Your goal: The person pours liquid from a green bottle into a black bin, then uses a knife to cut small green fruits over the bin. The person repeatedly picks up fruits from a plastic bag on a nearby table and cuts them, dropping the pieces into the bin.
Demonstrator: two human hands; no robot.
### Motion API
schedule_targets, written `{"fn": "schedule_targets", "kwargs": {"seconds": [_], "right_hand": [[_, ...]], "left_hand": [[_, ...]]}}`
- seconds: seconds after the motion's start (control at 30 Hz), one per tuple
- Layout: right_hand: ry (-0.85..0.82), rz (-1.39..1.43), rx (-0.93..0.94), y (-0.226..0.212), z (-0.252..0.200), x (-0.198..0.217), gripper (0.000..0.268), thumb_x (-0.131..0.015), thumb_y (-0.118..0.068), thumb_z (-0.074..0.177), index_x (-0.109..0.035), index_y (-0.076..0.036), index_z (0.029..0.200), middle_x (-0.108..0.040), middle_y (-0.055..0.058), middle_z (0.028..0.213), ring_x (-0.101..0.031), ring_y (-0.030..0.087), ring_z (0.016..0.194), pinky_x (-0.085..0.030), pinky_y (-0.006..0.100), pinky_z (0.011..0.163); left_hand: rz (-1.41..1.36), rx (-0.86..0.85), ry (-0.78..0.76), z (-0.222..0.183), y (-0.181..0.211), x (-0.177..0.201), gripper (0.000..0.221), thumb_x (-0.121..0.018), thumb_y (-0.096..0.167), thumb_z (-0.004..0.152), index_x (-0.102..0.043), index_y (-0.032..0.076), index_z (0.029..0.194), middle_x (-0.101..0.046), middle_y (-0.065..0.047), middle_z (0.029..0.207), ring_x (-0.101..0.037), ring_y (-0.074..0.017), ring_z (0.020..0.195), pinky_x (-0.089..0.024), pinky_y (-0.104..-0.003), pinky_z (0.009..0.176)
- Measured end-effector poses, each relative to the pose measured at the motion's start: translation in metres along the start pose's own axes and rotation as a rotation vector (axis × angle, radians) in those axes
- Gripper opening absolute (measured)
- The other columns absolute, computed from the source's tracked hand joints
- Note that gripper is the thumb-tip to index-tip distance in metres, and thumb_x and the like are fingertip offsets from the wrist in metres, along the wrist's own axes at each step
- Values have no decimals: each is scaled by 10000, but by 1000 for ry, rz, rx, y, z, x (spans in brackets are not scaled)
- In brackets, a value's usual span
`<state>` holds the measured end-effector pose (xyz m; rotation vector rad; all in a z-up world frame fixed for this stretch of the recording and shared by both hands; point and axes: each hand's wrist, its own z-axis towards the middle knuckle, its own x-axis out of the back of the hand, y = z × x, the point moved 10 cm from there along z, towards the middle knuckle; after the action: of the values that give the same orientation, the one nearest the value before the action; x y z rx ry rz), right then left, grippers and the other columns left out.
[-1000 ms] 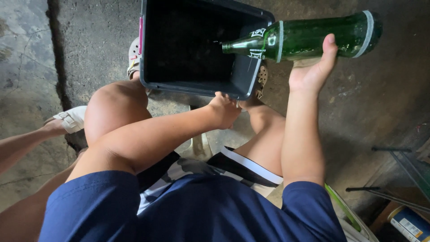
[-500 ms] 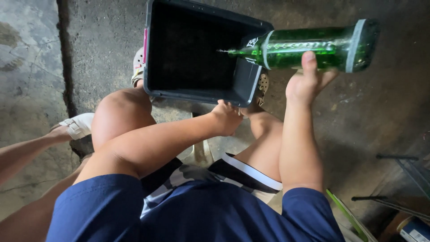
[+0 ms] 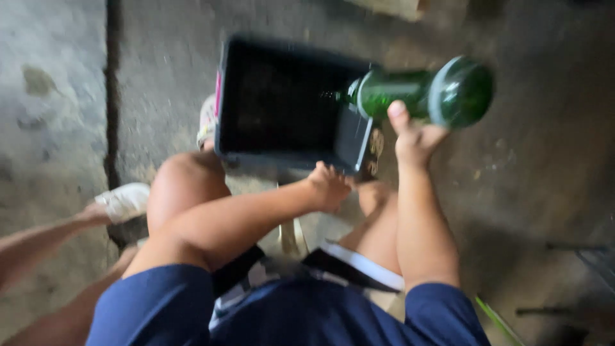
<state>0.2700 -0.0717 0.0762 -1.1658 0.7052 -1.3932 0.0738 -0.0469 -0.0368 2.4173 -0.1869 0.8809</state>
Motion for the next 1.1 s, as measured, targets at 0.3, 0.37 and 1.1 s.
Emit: {"fn": "schedule_targets", "kwargs": {"seconds": [0.3,0.37,1.1], "right_hand": [[-71,-44,-6,10,-1,-19,875,-947,-40,731,-462,26,1457,-530,229,1421,-446,267,1356,-381,527,1185],[-54,-50,-36,0,0,-23,848,-947,-64,723,-486,13,1430,-556,211,1385,-493,278,1333,-405,504,1180],[-103,-198,226,-70,-66,-8,952,-977,-113,599,-433,-26,1376,-644,249,1174,-637,485,1121,-538,640,934]], "left_hand": [[-7,57,131,-10,-15,13,630,-636,544,938,-576,204,1465,-628,-133,1407,-608,-406,1238,-459,-618,949],[18,61,162,12,-19,3,607,-636,582,907,-612,256,1419,-664,-112,1340,-644,-390,1177,-483,-589,893],[-1918,-39,620,-77,-48,-3,786,-392,683,1092,-485,3,1476,-606,-260,1398,-619,-409,1262,-539,-580,979]]}}
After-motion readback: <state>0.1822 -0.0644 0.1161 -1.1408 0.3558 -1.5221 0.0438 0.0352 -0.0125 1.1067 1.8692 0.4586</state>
